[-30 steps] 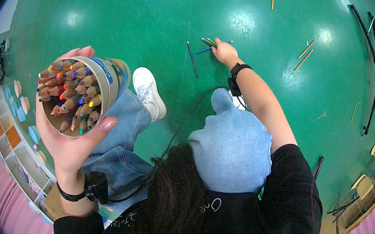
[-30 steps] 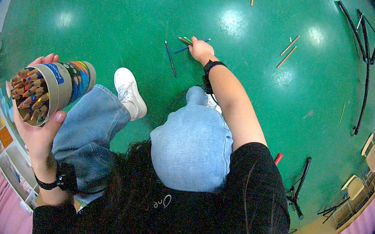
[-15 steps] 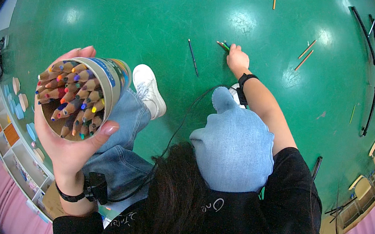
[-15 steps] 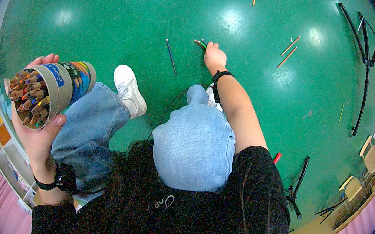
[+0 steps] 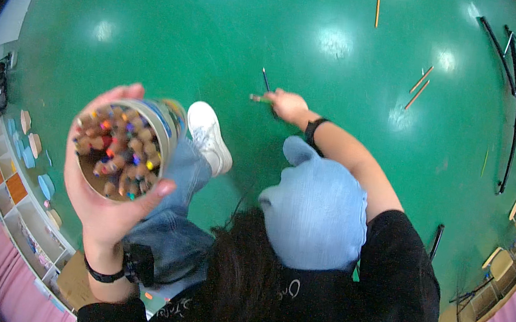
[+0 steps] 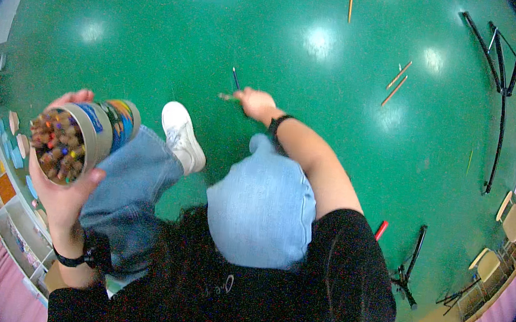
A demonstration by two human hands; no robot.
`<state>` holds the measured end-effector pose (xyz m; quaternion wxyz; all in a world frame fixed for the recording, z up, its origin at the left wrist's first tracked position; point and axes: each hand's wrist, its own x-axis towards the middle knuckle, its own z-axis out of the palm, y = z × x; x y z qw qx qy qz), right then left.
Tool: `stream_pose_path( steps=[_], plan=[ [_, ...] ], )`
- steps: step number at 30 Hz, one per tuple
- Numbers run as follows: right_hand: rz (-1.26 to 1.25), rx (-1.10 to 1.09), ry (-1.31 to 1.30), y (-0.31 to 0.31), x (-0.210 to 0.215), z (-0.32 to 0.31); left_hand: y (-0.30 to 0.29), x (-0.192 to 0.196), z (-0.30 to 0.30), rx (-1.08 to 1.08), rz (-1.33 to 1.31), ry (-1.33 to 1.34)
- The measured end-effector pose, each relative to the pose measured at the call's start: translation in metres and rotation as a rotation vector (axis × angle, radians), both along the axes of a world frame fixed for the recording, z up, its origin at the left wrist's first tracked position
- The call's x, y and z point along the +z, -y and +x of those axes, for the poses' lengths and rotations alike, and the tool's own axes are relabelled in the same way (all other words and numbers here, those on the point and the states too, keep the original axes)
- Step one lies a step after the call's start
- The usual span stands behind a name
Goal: The person picks up several colored pencils scattered on the floor and places them one by one into a cylindrical container held in the left hand.
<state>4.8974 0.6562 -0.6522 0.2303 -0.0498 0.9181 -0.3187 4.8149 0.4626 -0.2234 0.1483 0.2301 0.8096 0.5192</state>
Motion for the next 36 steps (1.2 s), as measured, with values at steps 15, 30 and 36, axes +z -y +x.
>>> stream_pose_path(
  steps=[15, 30, 36],
  plan=[
    [0.342, -0.251, 0.033, -0.054, -0.009, 0.022, 0.003, 0.001, -0.004, 0.017, -0.054, 0.043],
    [0.226, -0.320, 0.072, -0.081, 0.054, 0.036, -0.017, 0.026, 0.001, 0.005, -0.121, -0.158],
    [0.020, -0.496, -0.255, -0.110, 0.146, -0.005, -0.013, 0.038, 0.013, -0.018, 0.009, -0.196]
  ],
)
